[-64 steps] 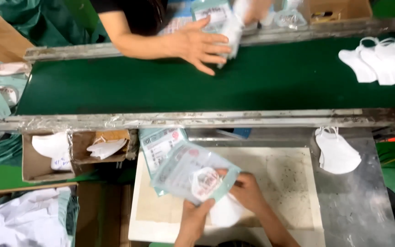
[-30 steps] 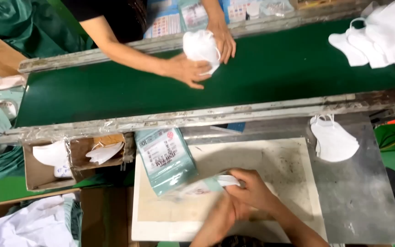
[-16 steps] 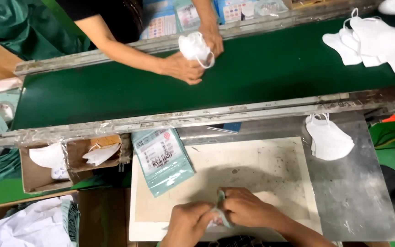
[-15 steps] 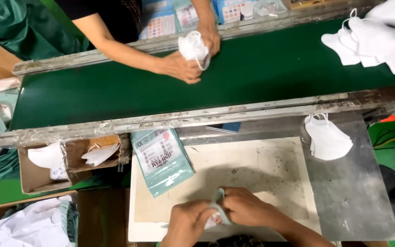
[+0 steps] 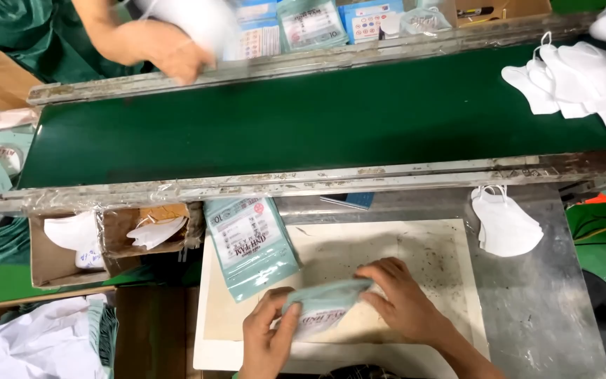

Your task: Packing facial masks into plastic pouches at a manufacturing workstation.

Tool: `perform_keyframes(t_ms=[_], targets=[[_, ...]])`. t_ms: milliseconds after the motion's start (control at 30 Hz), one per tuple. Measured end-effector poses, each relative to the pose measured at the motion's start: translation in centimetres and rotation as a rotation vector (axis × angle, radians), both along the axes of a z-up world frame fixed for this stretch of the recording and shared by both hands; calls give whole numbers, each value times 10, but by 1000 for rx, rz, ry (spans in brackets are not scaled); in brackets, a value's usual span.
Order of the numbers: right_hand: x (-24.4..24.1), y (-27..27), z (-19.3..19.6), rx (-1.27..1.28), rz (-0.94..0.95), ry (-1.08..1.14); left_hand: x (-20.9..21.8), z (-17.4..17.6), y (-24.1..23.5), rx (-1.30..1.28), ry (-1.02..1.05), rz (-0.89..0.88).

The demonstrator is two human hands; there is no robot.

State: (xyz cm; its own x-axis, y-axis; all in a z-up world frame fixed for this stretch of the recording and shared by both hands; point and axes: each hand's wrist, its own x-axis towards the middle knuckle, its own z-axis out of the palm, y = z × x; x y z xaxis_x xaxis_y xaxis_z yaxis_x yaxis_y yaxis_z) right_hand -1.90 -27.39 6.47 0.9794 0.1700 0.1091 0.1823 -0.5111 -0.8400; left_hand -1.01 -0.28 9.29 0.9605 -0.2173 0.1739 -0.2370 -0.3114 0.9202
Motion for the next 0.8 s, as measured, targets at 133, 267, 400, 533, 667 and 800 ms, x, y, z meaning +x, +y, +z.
perform_keyframes(t_ms=[133,267,400,533,667,800], targets=[[-3,0,-3,-45,3,24,-3,-4,-3,-43,-53,-31],[-1,-1,2,-160,36,-103,-2,-2,-5,-8,-81,-42],[-9,0,-8,-185,-7,-160,-4,-14,-5,38,86,37],[-8,1,10,-181,38,-102,1,7,-13,-122,73,-136],[-6,8,31,-244,98,-307,-3,-7,-20,2,143,-138],[-14,9,5,-218,111,-160,-8,-18,-23,27,24,-133]])
